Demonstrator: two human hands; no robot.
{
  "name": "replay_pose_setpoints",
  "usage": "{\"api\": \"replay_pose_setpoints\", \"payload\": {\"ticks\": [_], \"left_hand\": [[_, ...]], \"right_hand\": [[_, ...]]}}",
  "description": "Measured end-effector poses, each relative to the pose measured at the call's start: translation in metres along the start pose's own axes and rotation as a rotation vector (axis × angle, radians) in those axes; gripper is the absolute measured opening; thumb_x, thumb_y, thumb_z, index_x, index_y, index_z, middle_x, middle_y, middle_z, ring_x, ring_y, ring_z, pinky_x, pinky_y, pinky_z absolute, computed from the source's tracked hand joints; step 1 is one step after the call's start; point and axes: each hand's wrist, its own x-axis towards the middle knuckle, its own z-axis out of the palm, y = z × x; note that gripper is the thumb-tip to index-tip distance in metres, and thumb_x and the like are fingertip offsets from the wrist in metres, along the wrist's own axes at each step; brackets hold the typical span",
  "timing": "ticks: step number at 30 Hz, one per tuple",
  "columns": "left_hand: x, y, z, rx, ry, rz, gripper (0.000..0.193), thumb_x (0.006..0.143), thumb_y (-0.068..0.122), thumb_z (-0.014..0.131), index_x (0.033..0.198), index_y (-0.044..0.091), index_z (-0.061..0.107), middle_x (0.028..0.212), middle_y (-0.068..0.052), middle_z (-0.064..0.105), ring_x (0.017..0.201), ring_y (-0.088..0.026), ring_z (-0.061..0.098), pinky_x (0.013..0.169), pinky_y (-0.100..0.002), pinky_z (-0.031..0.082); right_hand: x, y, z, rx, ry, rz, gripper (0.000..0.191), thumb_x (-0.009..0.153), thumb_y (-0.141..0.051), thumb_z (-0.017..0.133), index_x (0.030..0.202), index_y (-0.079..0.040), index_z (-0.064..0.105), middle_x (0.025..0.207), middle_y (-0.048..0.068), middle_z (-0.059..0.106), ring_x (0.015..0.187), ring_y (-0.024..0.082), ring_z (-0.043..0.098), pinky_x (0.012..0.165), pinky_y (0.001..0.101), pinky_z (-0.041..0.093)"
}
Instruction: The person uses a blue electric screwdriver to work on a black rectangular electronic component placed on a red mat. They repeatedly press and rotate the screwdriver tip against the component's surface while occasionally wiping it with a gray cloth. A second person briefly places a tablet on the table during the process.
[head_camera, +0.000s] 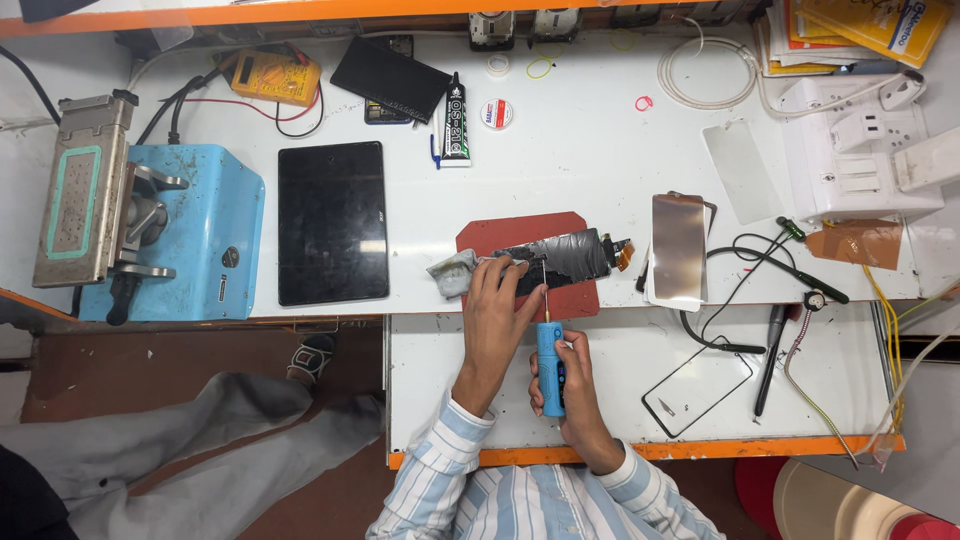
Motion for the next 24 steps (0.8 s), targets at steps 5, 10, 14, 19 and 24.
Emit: {"api": "replay_pose_setpoints", "payload": {"ticks": [5,10,14,19,24], "left_hand": [[0.002,0.001,-0.002,0.008,0.016,0.023,0.038,0.086,0.026,0.08,0.112,0.001,0.07,0.122,-0.016,0.064,0.121,-0.035,0.056,0.099,-0.047,0.05],[0.001,0.002,-0.004,-0.013,-0.014,0.001,0.036,0.087,0.025,0.079,0.112,0.001,0.07,0.122,-0.016,0.064,0.12,-0.034,0.057,0.099,-0.047,0.05],[0.003,0.002,-0.005,-0.002,-0.003,0.014,0.037,0.086,0.026,0.079,0.112,0.001,0.071,0.121,-0.015,0.064,0.12,-0.034,0.057,0.099,-0.047,0.05],[0.003,0.0,-0.003,-0.007,-0.011,-0.008,0.037,0.086,0.027,0.079,0.112,0.001,0.071,0.121,-0.014,0.065,0.119,-0.032,0.057,0.098,-0.045,0.051],[0.002,-0.001,-0.002,0.019,0.019,0.024,0.037,0.086,0.026,0.08,0.111,0.001,0.071,0.121,-0.015,0.065,0.12,-0.033,0.057,0.099,-0.046,0.05]], "right_hand": [[-0.001,-0.007,-0.004,-0.001,-0.023,0.025,0.026,0.1,-0.036,0.04,0.115,-0.014,0.038,0.075,0.009,0.055,0.04,0.013,0.052,0.03,0.0267,0.042],[0.002,-0.015,-0.014,-0.064,-0.034,0.054,0.027,0.099,-0.036,0.042,0.114,-0.013,0.039,0.073,0.009,0.055,0.039,0.012,0.052,0.028,0.0261,0.042],[0.003,-0.016,-0.013,-0.066,-0.036,0.05,0.027,0.099,-0.036,0.042,0.114,-0.014,0.039,0.073,0.009,0.054,0.038,0.012,0.052,0.028,0.0261,0.041],[0.001,-0.012,-0.008,-0.011,-0.022,0.057,0.027,0.099,-0.035,0.041,0.115,-0.014,0.038,0.075,0.009,0.054,0.039,0.012,0.051,0.029,0.0263,0.042],[-0.002,-0.008,-0.002,0.02,-0.003,0.055,0.028,0.1,-0.037,0.04,0.117,-0.014,0.039,0.077,0.009,0.055,0.041,0.012,0.051,0.031,0.0261,0.042]]}}
